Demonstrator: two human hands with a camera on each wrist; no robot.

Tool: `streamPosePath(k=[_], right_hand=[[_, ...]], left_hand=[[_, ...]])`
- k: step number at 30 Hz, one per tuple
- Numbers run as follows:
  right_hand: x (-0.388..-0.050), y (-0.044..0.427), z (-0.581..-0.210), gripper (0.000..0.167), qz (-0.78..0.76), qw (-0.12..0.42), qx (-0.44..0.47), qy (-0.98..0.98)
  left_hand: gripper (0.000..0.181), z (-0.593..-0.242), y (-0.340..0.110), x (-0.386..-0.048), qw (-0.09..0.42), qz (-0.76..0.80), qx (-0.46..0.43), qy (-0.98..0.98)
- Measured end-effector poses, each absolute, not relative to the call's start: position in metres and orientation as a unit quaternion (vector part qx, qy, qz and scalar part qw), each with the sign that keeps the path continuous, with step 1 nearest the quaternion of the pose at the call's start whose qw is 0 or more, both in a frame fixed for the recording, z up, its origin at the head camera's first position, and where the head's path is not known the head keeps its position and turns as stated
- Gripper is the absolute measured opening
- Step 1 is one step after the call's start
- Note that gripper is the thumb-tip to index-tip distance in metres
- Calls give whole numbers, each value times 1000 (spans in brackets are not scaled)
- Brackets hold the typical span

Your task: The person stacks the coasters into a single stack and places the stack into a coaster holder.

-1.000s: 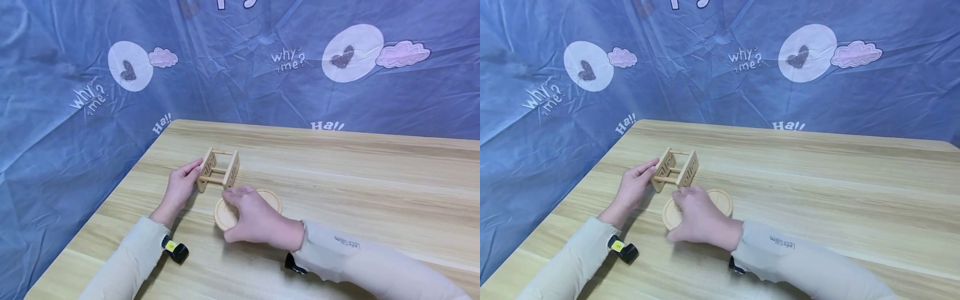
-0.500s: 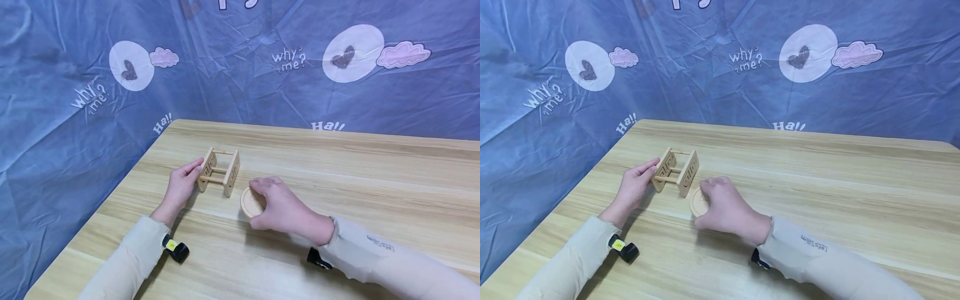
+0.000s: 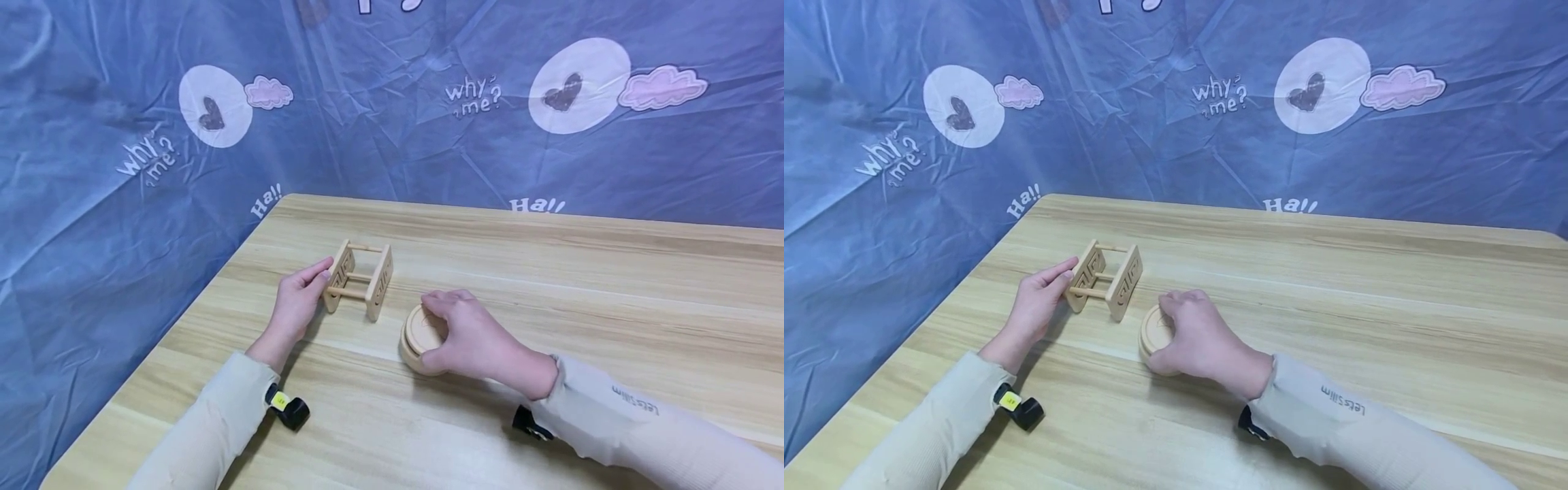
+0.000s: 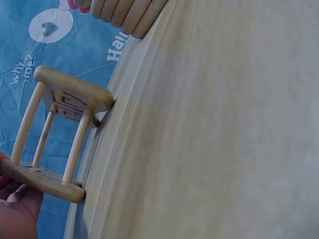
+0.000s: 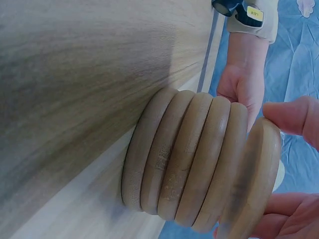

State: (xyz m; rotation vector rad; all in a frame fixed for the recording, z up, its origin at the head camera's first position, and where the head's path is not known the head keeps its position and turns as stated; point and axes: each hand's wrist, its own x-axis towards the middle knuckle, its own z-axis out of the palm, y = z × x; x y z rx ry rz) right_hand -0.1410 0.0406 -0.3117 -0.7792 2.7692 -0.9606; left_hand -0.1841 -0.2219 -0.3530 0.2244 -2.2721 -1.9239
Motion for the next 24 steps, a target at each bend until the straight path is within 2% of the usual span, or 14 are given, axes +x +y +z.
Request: streamPosePath(k=[10,16,20,24], right_hand=[[-140,39,-313,84,-324,86,-233,913],[-139,40,-314,85,-325,87,-225,914],[-139,42,-315,87,-311,83,-234,917],[-139,46,-315,96,-312,82,-242,915]], left_hand=[[34,-353,-221,-184,85,-651,68,-751],[34,-355,-221,-185,88,-653,72,-748],[34,-354,-222,-186,75,-646,77,-755],[37,-349,-225,-187,51,-634,77,-768]])
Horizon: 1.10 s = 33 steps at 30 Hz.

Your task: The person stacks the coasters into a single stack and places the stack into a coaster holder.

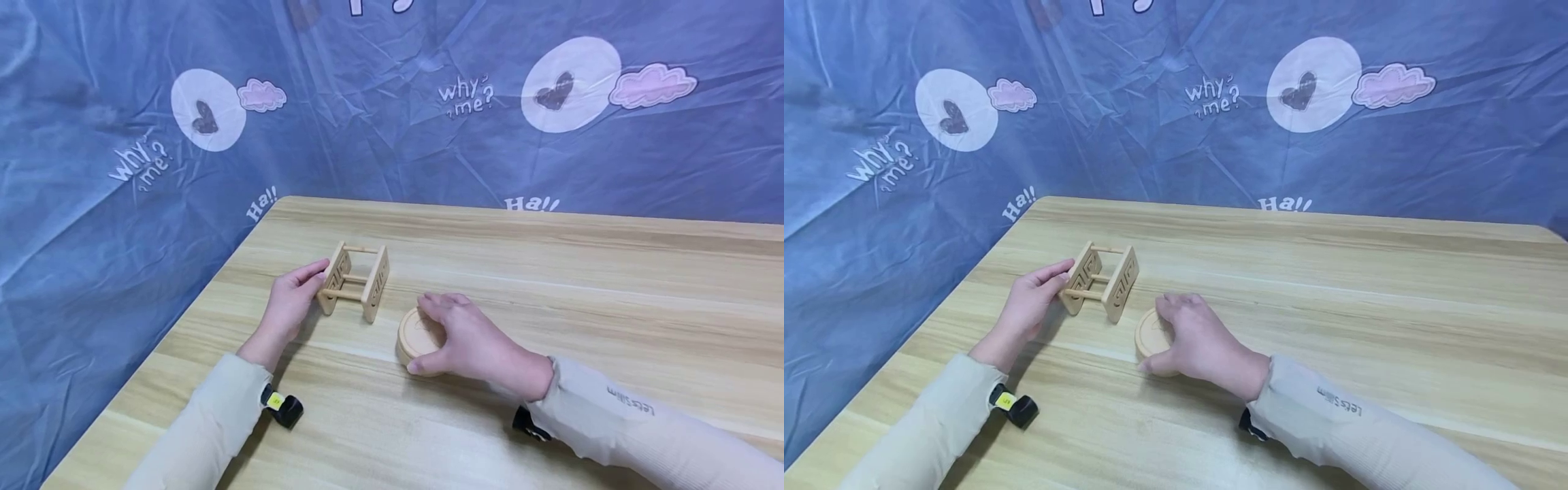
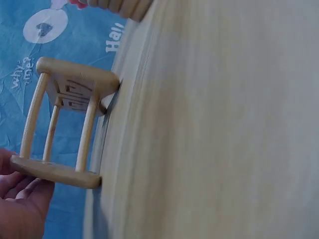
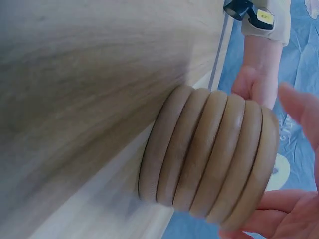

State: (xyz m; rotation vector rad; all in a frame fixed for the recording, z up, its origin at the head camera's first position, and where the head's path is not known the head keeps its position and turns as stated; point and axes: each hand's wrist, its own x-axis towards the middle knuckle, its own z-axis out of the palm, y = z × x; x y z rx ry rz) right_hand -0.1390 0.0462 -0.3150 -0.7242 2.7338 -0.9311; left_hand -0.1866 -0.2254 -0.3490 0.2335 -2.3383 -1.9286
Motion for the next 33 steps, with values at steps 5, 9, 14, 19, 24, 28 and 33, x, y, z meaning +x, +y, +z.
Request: streamPosePath(k=[5,9,14,19,24,28,33], right_hand=[[-140,57,-313,113,-353,87,-237,901],[-142,71,-317,117,-420,113,-231,870],[-146,85,-335,113,-533,174,-203,803],[-147,88,-352,116,-588,226,-215,747],[-153,85,-361,121,-552,216,-248,766],[-157,84,-364,123,-512,199,-265,792],[-160,82,-369,115,-462,171,-267,828]], left_hand=[[50,-331,-226,-178,50,-561,46,-825],[63,-310,-210,-165,67,-481,-72,-871],[75,-291,-172,-148,35,-353,-260,-898],[79,-288,-144,-143,-48,-246,-333,-909],[84,-294,-130,-149,-92,-208,-358,-906],[85,-300,-125,-153,-99,-200,-358,-906],[86,-305,-123,-153,-110,-200,-338,-913]])
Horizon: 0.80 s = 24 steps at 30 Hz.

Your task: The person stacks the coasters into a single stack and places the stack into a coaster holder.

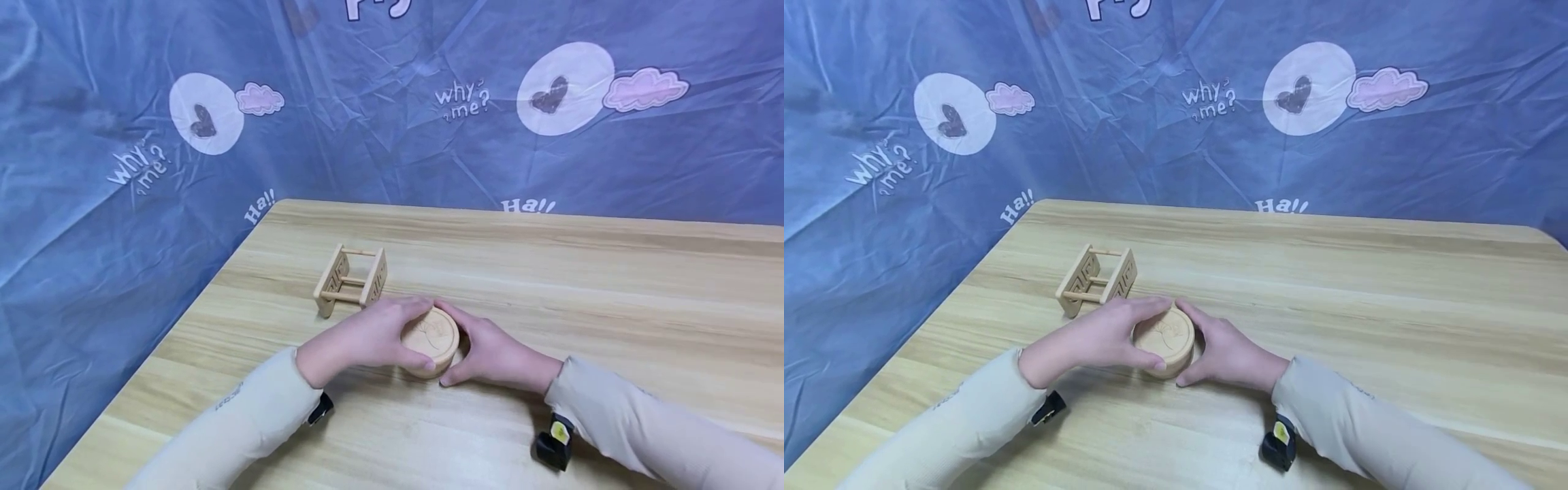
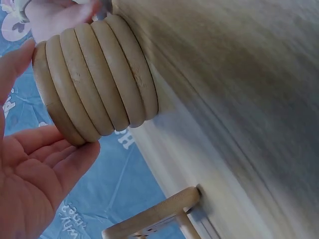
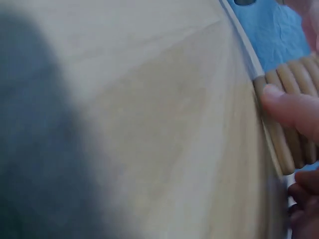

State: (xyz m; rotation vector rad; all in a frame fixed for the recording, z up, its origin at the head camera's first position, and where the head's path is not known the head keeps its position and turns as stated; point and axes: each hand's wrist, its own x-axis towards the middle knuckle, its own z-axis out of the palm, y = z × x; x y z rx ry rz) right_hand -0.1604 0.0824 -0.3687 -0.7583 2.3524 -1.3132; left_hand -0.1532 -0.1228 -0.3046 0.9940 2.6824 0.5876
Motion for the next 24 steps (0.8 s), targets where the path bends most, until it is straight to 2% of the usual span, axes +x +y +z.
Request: streamPosePath(k=[5,14,24], right_hand=[[-165,80,-374,104,-436,148,-276,844],[-165,70,-375,99,-446,163,-270,838],[-164,68,-372,89,-400,115,-271,868]], left_hand=[[82,-306,-122,-154,111,207,328,915],[79,-304,-125,-156,119,195,323,918],[75,-307,-125,-161,107,190,358,908]])
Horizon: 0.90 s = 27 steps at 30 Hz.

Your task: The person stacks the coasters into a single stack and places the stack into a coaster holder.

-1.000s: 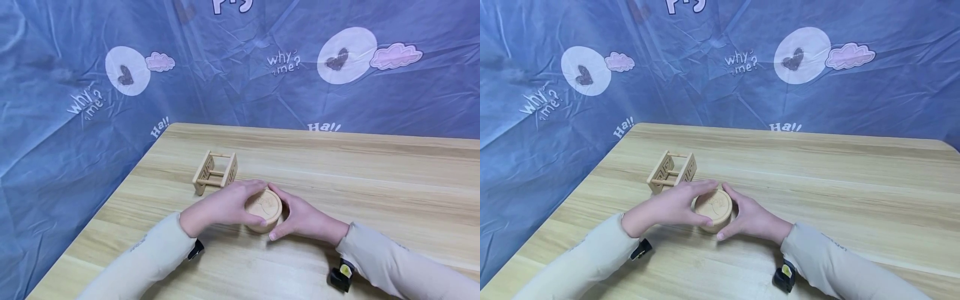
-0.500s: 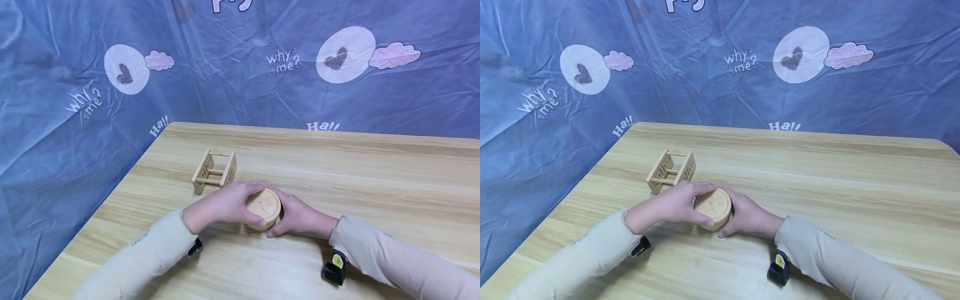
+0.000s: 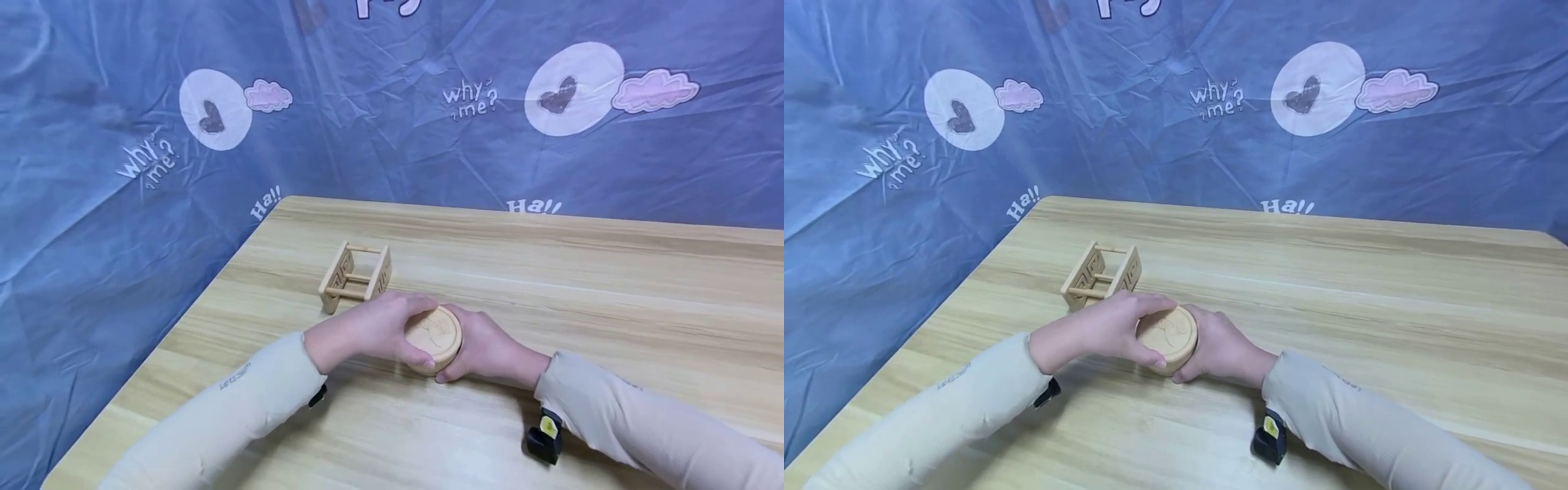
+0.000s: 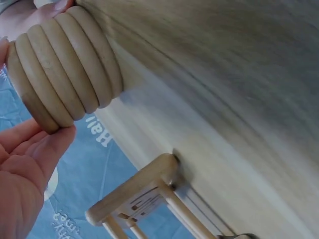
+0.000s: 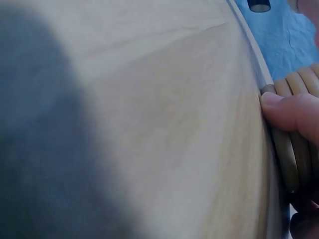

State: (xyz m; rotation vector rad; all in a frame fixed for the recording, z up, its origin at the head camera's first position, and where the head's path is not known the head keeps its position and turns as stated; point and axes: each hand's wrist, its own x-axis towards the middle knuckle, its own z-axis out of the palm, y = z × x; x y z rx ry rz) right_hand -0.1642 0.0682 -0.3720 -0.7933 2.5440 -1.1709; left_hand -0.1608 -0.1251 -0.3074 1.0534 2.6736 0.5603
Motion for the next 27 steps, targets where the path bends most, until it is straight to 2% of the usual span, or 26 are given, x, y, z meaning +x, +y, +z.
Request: streamPosePath(k=[7,20,27], right_hand=[[-162,68,-369,87,-386,92,-282,873],[-161,69,-355,90,-367,70,-315,873],[-162,75,-355,90,-394,61,-320,859]], left_hand=[[82,-309,-126,-158,105,193,348,912],[89,-314,-138,-150,48,224,349,909],[92,-323,-142,-151,36,258,341,903]])
